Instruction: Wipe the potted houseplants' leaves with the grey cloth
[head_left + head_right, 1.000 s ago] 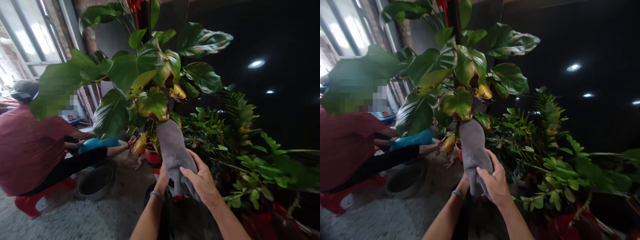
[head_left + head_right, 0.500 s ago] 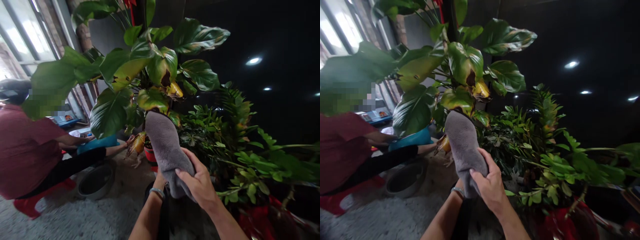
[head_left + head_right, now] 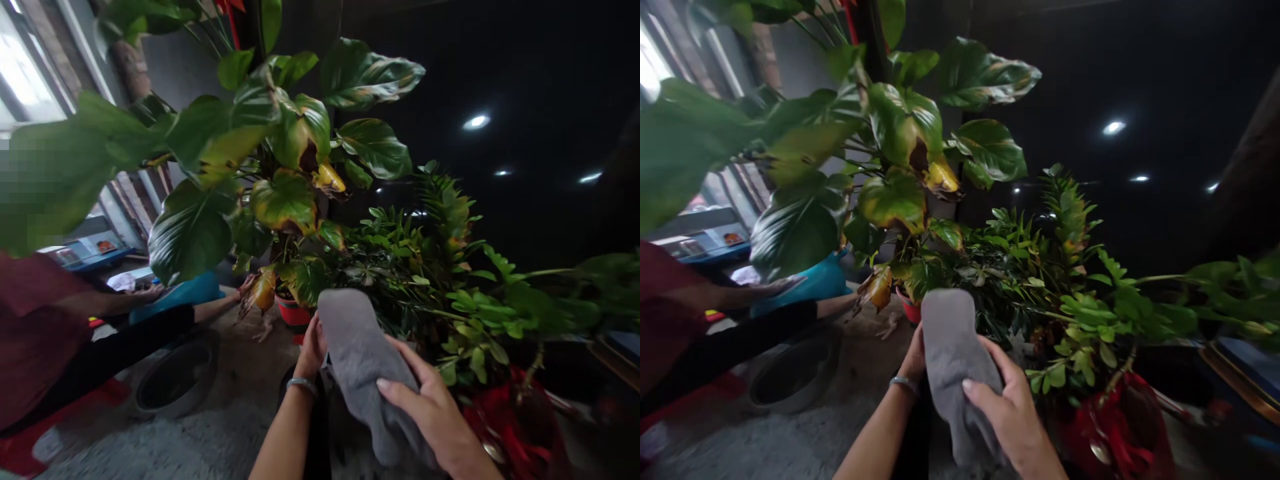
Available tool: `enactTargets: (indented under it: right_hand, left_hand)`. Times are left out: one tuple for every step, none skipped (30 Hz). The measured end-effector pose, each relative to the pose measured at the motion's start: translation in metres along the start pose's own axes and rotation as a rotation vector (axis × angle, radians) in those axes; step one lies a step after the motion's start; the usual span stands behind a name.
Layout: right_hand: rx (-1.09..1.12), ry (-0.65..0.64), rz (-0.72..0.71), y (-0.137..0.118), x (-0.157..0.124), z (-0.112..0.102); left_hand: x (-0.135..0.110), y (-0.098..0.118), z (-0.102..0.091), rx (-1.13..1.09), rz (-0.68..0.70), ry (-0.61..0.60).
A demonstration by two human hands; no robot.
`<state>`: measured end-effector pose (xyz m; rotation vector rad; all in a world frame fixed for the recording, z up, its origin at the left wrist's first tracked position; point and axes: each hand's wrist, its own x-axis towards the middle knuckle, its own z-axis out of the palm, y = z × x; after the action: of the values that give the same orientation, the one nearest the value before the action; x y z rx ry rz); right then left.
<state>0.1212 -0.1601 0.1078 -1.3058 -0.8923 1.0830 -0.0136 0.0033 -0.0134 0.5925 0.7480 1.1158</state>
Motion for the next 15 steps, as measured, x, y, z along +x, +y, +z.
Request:
enactTargets:
  right_hand:
    - [0.029, 0.03, -0.011, -0.005, 0.004, -0.003]
    - [0.051, 0.065, -0.008, -0.007, 0.008, -0.005]
    - [0.064, 0.103, 0.008, -0.004, 0.011, -0.006]
    - [0.066, 0.146, 0.036, 0.001, 0.012, -0.007]
    - [0.062, 0.185, 0.074, 0.008, 0.011, -0.008]
    - [0.053, 0.204, 0.118, 0.016, 0.008, -0.009]
    - [0.045, 0.207, 0.156, 0.024, 0.003, -0.011]
    - [0.039, 0.2, 0.18, 0.029, -0.002, -0.013]
    - [0.038, 0.191, 0.192, 0.032, -0.007, -0.016]
    - [0.039, 0.191, 0.191, 0.03, -0.011, -0.019]
    - [0.044, 0.202, 0.174, 0.025, -0.014, -0.023]
    - [0.052, 0.231, 0.146, 0.017, -0.014, -0.028]
    - [0.064, 0.275, 0.113, 0.007, -0.012, -0.032]
    - [0.083, 0.324, 0.078, -0.002, -0.008, -0.035]
    - [0.107, 0.375, 0.043, -0.011, -0.002, -0.038]
  left_hand:
    - [0.001, -0.001, 0.002, -0.012, 0.005, -0.016]
    - [0.003, -0.003, 0.004, -0.027, 0.01, -0.026]
    - [0.004, -0.004, 0.005, -0.033, 0.012, -0.029]
    - [0.005, -0.005, 0.007, -0.023, 0.013, -0.026]
    - [0.005, -0.006, 0.008, -0.003, 0.011, -0.022]
    - [0.005, -0.006, 0.009, 0.025, 0.002, -0.022]
    - [0.005, -0.007, 0.01, 0.05, -0.009, -0.028]
    - [0.004, -0.007, 0.01, 0.069, -0.016, -0.034]
    - [0.003, -0.007, 0.011, 0.082, -0.018, -0.039]
    - [0.003, -0.008, 0.012, 0.09, -0.02, -0.042]
    - [0.002, -0.008, 0.014, 0.091, -0.02, -0.041]
    - [0.001, -0.008, 0.015, 0.088, -0.02, -0.036]
    - [0.001, -0.009, 0.017, 0.082, -0.02, -0.032]
    - [0.0, -0.009, 0.019, 0.075, -0.024, -0.031]
    - [0.0, -0.01, 0.021, 0.073, -0.036, -0.035]
